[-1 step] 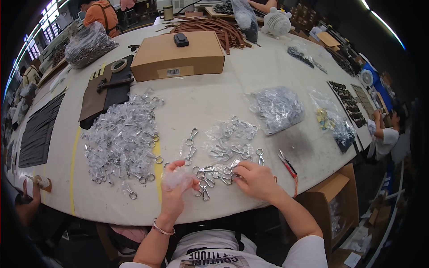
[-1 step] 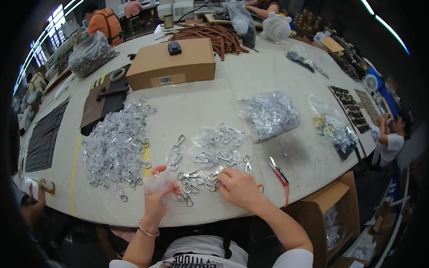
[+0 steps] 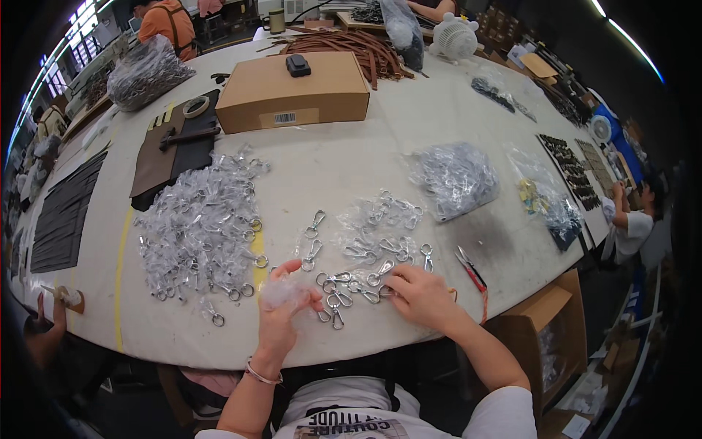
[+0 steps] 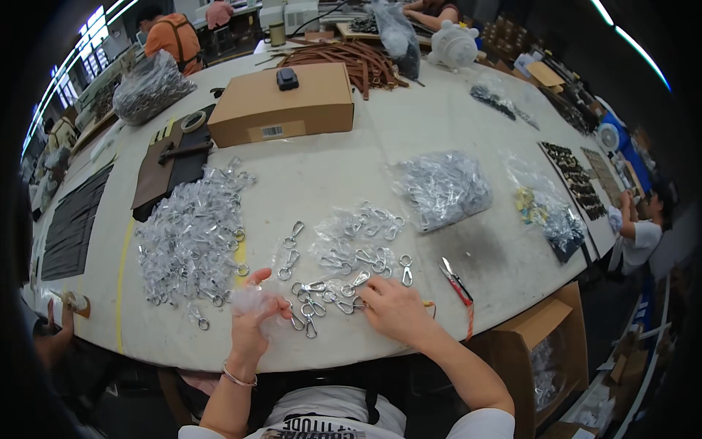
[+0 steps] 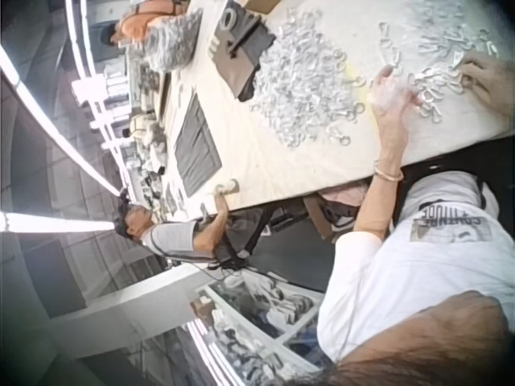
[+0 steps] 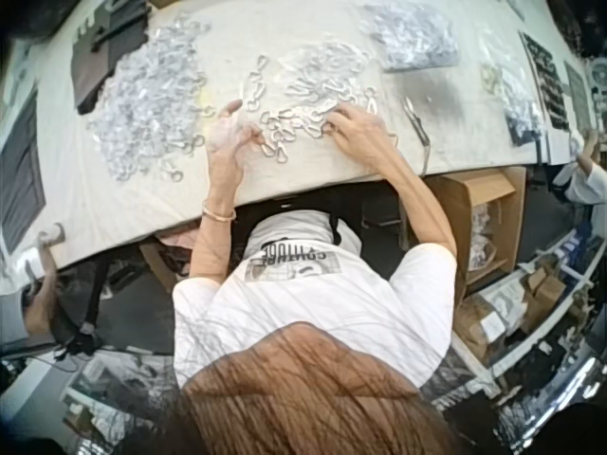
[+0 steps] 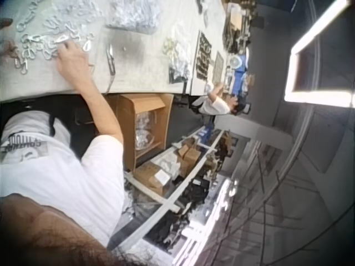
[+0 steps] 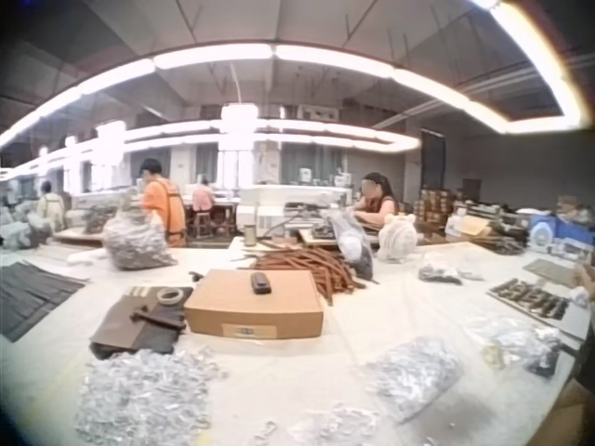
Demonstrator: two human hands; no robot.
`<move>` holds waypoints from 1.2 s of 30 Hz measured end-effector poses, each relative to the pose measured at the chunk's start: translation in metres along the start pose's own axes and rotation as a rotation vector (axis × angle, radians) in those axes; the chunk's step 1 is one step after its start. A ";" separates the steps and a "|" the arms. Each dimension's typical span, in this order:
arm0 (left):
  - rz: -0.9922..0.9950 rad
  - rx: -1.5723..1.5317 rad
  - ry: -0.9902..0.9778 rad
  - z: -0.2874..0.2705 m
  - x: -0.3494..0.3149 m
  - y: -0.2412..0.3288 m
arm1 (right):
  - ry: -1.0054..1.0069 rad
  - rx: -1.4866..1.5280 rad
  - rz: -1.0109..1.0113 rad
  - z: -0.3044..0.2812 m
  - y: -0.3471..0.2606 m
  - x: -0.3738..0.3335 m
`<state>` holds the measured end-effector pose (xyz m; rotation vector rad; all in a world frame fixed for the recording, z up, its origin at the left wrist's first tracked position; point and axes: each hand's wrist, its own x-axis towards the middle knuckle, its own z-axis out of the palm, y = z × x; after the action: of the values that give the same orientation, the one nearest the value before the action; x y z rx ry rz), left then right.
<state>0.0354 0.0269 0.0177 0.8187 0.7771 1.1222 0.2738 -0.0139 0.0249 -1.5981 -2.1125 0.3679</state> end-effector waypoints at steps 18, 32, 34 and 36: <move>-0.050 -0.335 0.087 -0.026 -0.012 0.007 | 0.019 -0.125 -0.070 -0.004 0.000 0.028; 0.152 0.320 -0.069 -0.001 0.005 0.009 | -0.235 0.800 0.228 -0.023 -0.018 0.062; -0.036 0.353 -0.063 -0.002 0.002 0.022 | -0.295 0.955 0.390 -0.026 -0.026 0.068; -0.007 0.347 -0.029 -0.005 0.000 0.019 | -0.303 1.028 0.438 -0.023 -0.027 0.071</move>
<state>0.0226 0.0317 0.0317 1.1187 0.9649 0.9796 0.2477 0.0445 0.0720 -1.3392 -1.2787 1.6057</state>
